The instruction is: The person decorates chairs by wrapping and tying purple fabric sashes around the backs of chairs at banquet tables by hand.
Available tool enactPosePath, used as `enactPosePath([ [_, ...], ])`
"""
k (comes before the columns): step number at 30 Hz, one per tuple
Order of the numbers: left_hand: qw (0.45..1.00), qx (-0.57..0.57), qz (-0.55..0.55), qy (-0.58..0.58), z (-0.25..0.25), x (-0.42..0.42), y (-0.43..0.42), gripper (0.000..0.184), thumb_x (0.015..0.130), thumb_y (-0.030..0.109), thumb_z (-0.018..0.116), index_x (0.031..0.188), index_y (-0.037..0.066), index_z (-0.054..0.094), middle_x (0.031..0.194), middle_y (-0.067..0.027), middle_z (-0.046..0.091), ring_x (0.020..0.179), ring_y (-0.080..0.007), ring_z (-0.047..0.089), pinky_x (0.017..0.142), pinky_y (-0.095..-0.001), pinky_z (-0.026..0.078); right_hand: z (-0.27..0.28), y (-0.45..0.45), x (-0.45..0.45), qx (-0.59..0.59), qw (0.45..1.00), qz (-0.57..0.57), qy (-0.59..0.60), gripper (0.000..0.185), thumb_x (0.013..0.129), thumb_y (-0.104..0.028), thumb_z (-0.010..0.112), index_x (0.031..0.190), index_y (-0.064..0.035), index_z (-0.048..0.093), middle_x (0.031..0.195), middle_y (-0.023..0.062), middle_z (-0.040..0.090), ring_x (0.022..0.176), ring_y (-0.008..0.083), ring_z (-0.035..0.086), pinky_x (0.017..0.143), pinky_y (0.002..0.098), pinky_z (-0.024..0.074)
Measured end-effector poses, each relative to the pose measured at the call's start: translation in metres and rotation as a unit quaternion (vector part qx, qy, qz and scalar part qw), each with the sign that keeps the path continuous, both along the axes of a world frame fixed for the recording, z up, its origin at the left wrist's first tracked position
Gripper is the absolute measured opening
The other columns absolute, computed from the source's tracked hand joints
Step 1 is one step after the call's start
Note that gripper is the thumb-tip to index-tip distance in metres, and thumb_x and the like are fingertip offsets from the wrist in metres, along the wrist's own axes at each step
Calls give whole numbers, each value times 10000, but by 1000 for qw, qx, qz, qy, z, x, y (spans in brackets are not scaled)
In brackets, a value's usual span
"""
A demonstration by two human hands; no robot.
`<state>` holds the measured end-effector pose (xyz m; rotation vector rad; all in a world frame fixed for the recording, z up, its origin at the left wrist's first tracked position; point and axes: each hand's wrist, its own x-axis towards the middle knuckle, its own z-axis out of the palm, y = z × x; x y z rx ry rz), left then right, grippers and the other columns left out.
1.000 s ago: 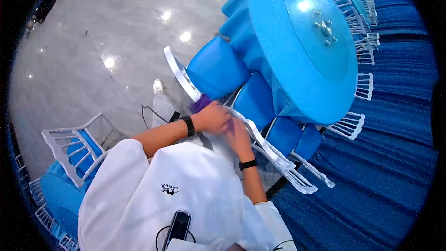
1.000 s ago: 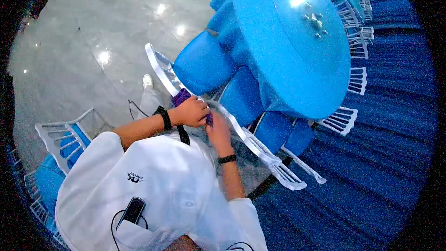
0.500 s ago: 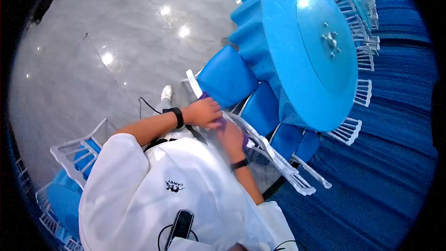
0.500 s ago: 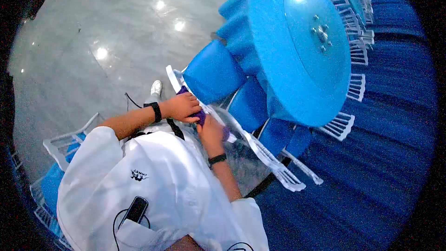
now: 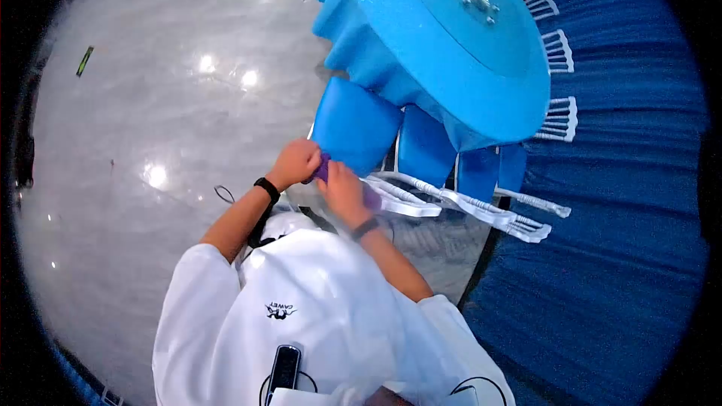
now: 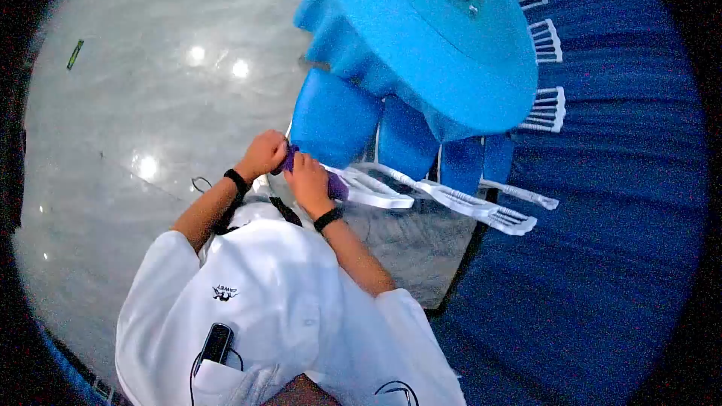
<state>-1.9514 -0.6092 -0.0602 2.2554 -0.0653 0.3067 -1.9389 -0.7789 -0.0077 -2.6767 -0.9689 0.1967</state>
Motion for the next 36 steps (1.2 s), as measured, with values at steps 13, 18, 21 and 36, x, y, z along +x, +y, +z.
enactPosePath([
  [13, 994, -24, 65, 89, 14, -2, 12, 261, 958, 232, 453, 880, 42, 614, 892, -176, 625, 878, -388, 561, 739, -484, 452, -1, 14, 8, 120, 993, 3, 23, 434, 776, -331, 687, 1057, -45, 522, 954, 155, 624, 861, 336, 629, 743, 452, 503],
  [18, 979, 161, -52, 112, 47, -4, -9, 266, 936, 277, 470, 829, 74, 603, 880, -110, 641, 882, -325, 585, 760, -496, 438, 9, -33, 3, 80, 996, 22, 32, 456, 816, -385, 657, 1067, -22, 544, 957, 150, 633, 908, 325, 623, 783, 442, 490],
  [21, 956, 267, -93, 82, 55, -2, -34, 288, 931, 310, 470, 898, 84, 645, 893, -96, 650, 889, -304, 599, 809, -511, 404, 6, -58, 0, 109, 994, 24, -15, 453, 806, -386, 663, 1059, -24, 563, 930, 142, 631, 882, 320, 619, 765, 440, 485],
  [36, 905, 384, -120, 141, 75, 16, -223, 300, 928, 298, 439, 899, 81, 644, 876, -105, 669, 878, -293, 633, 756, -472, 457, -8, -241, 38, 239, 960, -33, -139, 200, 837, -250, 608, 725, -85, 586, 727, 86, 564, 742, 274, 558, 713, 422, 416],
])
